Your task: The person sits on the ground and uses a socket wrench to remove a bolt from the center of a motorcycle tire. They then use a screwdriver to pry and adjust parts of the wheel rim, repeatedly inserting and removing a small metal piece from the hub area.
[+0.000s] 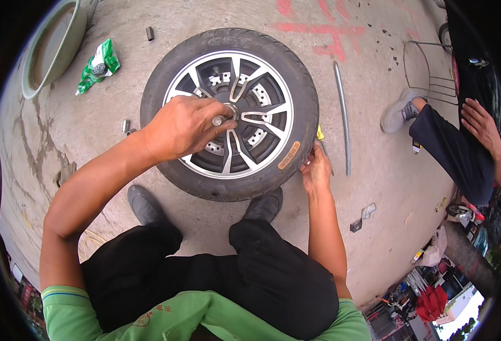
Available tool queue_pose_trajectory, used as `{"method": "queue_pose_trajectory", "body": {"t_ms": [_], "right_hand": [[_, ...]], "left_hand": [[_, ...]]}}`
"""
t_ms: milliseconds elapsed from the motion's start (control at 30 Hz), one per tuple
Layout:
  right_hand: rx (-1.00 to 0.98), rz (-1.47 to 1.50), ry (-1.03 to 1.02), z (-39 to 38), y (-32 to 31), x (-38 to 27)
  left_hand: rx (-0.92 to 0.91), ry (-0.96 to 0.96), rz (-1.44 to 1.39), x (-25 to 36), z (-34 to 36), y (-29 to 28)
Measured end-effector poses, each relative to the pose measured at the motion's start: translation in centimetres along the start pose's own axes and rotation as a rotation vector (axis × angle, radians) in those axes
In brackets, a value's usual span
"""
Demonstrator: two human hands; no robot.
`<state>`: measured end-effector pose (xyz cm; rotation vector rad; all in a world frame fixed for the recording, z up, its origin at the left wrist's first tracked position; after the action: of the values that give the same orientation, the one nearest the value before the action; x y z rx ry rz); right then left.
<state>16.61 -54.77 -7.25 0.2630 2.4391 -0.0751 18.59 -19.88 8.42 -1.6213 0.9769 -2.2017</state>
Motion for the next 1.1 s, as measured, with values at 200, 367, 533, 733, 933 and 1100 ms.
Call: {"method": "queue_pose_trajectory", "body": {"t_ms": [200,367,533,733,933,1100], "right_hand": [[-0.022,-0.127,-0.258,-1.4,2.2,-4.9],[-0.226,-0.279,-0.489,-3.4,8.6,-7.2],[-0.258,-0.46,-0.517,-3.1,11.7,-6.6],[-0.278,-0.495,-0.478,-3.4,11.9,-6.5],[-0.262,-0.542,-0.475,-4.0,10.8,-5.7],[-0.209,-0.534,-0.437,-5.6,9.8,-5.0]], "left_hand": [[0.01,0.009,0.032,-2.8,0.0,-1.1],[-0.07,-0.001,-0.073,-2.6,-0.3,-1.6],[-0.116,-0.186,-0.212,-4.9,-1.5,-2.6],[0.345,-0.718,-0.049,-18.6,-4.5,-11.5],[0.135,-0.659,0.335,-28.3,-2.3,-12.3],[0.176,-0.698,0.348,-31.6,-1.2,-10.6]]}}
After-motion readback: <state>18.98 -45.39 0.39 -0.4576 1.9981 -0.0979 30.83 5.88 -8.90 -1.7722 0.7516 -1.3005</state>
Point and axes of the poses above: each hand's wrist, its own z-axis towards the middle knuckle, its own y-axis out of the palm, x = y × z, the point moved 6 cm from there along z, towards the middle knuckle, and after that the axes turned 4 degrees about -z, right-handed, at the moved point
